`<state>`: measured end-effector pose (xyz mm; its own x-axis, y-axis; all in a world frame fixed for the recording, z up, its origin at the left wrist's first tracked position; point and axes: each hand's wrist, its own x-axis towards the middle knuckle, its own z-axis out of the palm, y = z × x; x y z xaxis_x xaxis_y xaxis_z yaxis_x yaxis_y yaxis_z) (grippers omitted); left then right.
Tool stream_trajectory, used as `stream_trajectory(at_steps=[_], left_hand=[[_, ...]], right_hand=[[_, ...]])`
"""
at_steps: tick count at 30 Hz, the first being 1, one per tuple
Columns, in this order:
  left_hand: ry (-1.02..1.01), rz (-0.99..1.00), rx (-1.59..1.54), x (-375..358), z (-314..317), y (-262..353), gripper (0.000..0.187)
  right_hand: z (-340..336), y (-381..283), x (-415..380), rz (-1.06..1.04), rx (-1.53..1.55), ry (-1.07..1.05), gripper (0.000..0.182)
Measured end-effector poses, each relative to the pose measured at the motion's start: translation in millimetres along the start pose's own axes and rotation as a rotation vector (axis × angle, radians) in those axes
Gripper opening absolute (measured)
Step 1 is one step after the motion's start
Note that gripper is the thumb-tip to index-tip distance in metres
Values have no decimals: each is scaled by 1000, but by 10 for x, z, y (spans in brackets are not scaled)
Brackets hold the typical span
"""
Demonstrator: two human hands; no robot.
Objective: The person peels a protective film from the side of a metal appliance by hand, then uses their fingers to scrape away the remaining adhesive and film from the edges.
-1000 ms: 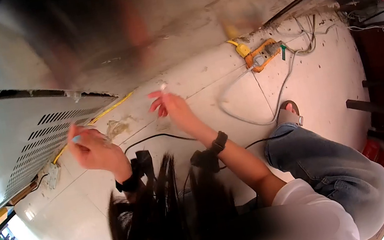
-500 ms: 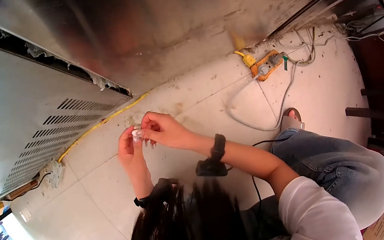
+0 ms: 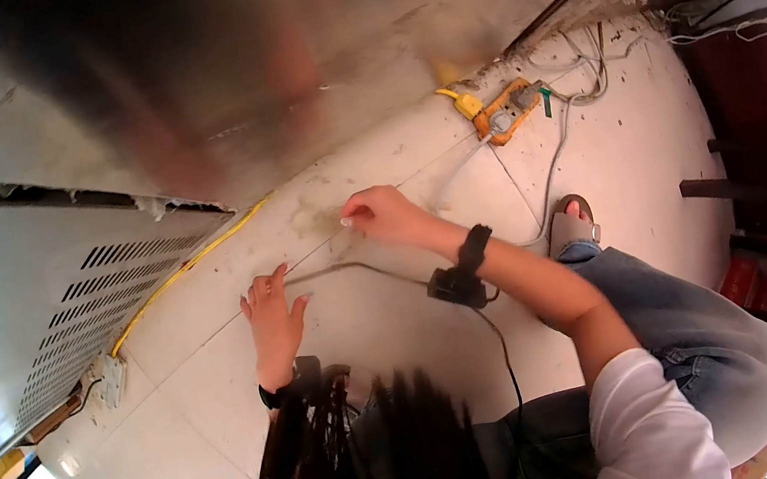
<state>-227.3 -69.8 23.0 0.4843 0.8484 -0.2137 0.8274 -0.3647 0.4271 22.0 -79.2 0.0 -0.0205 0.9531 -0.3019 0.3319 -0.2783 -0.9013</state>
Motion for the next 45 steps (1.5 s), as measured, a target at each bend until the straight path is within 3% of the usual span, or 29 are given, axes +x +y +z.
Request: stream_trajectory(at_steps=[2,5,6,9,12,15,16,19,20,23,25,26,28,32,35,39,40,45], left_hand=[[10,42,-27,-8,-24,-13,37],[-232,18,-403,-90,-168,14,32],[-188,75,-477,-129,-244,94,24],[-278,36,-533,-251,-295,148,26],[-271,-43,-545,-344,-412,264,31],[-254,-83,-541,-415,-431,282,31],[-257,-95,-539,-423,-462,311,31],[-292,-163,-525,-448,-533,414,30],[-309,-191,-537,-468,-548,425,30],[-357,-233,-537,-484,-666,568,30],[-399,-258,-572,-504,-686,556,29],[-382,-190,-554,-508,-646,511,28],[-437,-252,-509,-422,-761,687,27],[-460,-43,-306,-139,-1020,986,27],[-437,-58,-98,63,-1387,1498,25],[-307,43,-101,79,-1594,1907,23],[-428,-103,-133,128,-1666,2082,23],[-627,-5,-60,97,-1637,2339,22]], right_hand=[[-148,-206,-31,38,-107,-88,13],[-337,-437,-68,42,-294,-210,20],[-384,-462,-92,37,-358,-252,23],[-566,-483,-224,-78,-543,-385,30],[-874,-202,-406,-541,-570,-378,35],[-1309,-329,-563,-351,-605,-523,31],[-1428,-560,-576,-147,-696,-560,27],[-1688,-840,-584,-87,-677,-511,23],[-1772,-830,-601,-179,-689,-502,23],[-2055,-1261,-826,-69,-605,-537,22],[-2264,-1646,-1093,-31,-172,-488,23],[-2339,-1818,-1233,-138,40,-391,25],[-2477,-2114,-1471,-347,393,-241,26],[-2660,-2321,-1784,-663,841,-218,23],[-2698,-2355,-1930,-732,996,-272,21],[-2777,-2306,-1974,-708,1105,-331,20],[-2800,-2279,-1959,-693,1122,-341,20],[-2916,-2192,-1785,-647,1206,-382,21]])
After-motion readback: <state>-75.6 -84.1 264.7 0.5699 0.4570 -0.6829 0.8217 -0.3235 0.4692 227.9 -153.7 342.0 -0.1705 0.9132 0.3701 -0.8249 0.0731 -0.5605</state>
